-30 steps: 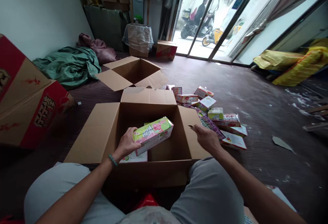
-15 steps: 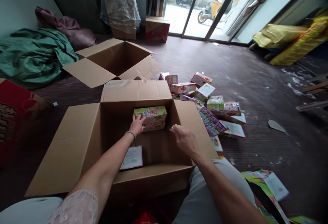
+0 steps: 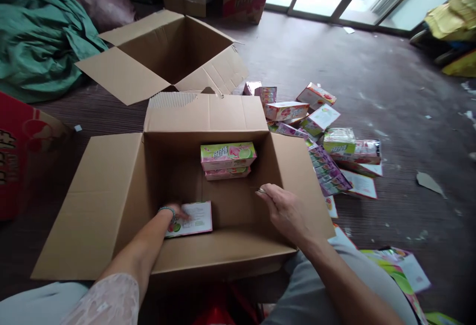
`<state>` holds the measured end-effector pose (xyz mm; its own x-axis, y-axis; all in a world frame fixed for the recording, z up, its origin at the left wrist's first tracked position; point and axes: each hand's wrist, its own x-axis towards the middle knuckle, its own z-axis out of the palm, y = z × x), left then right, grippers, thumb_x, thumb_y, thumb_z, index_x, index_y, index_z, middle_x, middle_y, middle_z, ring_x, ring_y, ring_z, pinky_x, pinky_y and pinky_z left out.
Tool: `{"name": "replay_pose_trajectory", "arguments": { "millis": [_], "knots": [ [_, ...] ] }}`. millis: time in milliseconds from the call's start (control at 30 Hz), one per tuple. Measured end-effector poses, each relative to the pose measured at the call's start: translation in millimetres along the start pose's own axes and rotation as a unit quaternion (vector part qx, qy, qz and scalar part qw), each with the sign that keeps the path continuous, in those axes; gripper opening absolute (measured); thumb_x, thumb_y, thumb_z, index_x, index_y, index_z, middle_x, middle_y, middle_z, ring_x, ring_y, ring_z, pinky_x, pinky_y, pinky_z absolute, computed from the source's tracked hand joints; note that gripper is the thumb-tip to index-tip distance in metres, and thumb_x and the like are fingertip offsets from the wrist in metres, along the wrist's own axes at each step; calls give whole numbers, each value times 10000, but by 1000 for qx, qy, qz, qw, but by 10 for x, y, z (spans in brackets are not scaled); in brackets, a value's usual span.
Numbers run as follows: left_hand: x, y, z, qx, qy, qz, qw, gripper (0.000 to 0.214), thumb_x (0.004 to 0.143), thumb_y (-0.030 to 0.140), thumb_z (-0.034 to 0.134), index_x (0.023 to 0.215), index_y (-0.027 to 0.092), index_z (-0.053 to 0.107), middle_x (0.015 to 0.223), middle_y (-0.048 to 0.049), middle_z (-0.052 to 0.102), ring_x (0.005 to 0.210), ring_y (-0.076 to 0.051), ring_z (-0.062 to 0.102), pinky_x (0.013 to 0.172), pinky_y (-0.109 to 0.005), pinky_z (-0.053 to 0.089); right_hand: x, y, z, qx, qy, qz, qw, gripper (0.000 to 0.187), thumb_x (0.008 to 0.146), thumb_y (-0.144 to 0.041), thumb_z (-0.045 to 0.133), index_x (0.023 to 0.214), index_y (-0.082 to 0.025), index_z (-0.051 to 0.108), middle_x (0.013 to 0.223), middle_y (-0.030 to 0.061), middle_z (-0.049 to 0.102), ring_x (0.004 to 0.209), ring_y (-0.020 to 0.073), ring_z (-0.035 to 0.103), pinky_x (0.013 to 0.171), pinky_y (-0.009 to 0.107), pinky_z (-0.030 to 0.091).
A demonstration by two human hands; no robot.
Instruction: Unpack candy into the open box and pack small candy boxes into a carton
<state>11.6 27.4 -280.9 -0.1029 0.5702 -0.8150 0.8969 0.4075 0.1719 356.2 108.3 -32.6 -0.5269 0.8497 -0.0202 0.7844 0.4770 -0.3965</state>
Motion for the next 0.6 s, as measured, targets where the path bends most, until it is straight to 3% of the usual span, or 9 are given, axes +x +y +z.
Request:
{"name": "replay_pose_trajectory", "arguments": {
  "millis": [133, 233, 367, 433, 533, 600],
  "knots": [
    [53, 106, 71, 70, -38, 28, 996, 799, 357, 579, 868, 1026, 168, 719, 1170, -208, 682, 1114, -421, 611, 933, -485, 499, 43, -9, 36, -1, -23, 4, 1000, 262, 1011, -288, 365, 869, -203, 568, 814, 39, 637, 713, 165, 577, 619, 273, 303],
    [36, 160, 33, 99, -63, 46, 992, 846, 332, 600, 871, 1041, 155, 741, 1146, -234, 684, 1118, -458, 595, 958, -532, 475, 63, 1, 38, -2, -29, 2, 1000, 265, 1012, -288, 362, 862, -202, 563, 810, 38, 634, 713, 166, 576, 609, 276, 287],
    [-59, 138, -26, 99, -55, 75, 991, 1011, 427, 544, 869, 1339, 220, 578, 1361, -225, 557, 1261, -464, 484, 1040, -593, 376, 72, 0, 17, -15, -38, 1, 999, 271, 1015, -287, 352, 855, -204, 553, 795, 34, 624, 702, 166, 566, 595, 282, 264],
    [-109, 129, -49, 96, -51, 82, 991, 1000, 473, 509, 861, 1383, 261, 527, 1408, -201, 522, 1281, -459, 465, 1061, -622, 326, 74, -5, 7, -20, -42, 0, 999, 264, 1015, -283, 352, 856, -206, 547, 797, 32, 623, 699, 165, 564, 590, 285, 254],
    [-171, 148, -77, 92, -64, 77, 991, 947, 530, 474, 840, 1393, 265, 510, 1274, -170, 637, 1154, -407, 588, 985, -537, 436, 68, -11, -3, -27, -40, 1, 999, 258, 1012, -285, 363, 833, -206, 530, 781, 26, 618, 681, 160, 559, 583, 288, 243],
    [-220, 181, -95, 102, -56, 67, 991, 1002, 495, 442, 859, 1405, 240, 491, 1258, -178, 640, 1170, -402, 578, 947, -485, 472, 62, -15, -10, -31, -36, 0, 999, 259, 1010, -290, 369, 819, -208, 523, 770, 23, 615, 675, 159, 557, 580, 289, 239]
  ]
}}
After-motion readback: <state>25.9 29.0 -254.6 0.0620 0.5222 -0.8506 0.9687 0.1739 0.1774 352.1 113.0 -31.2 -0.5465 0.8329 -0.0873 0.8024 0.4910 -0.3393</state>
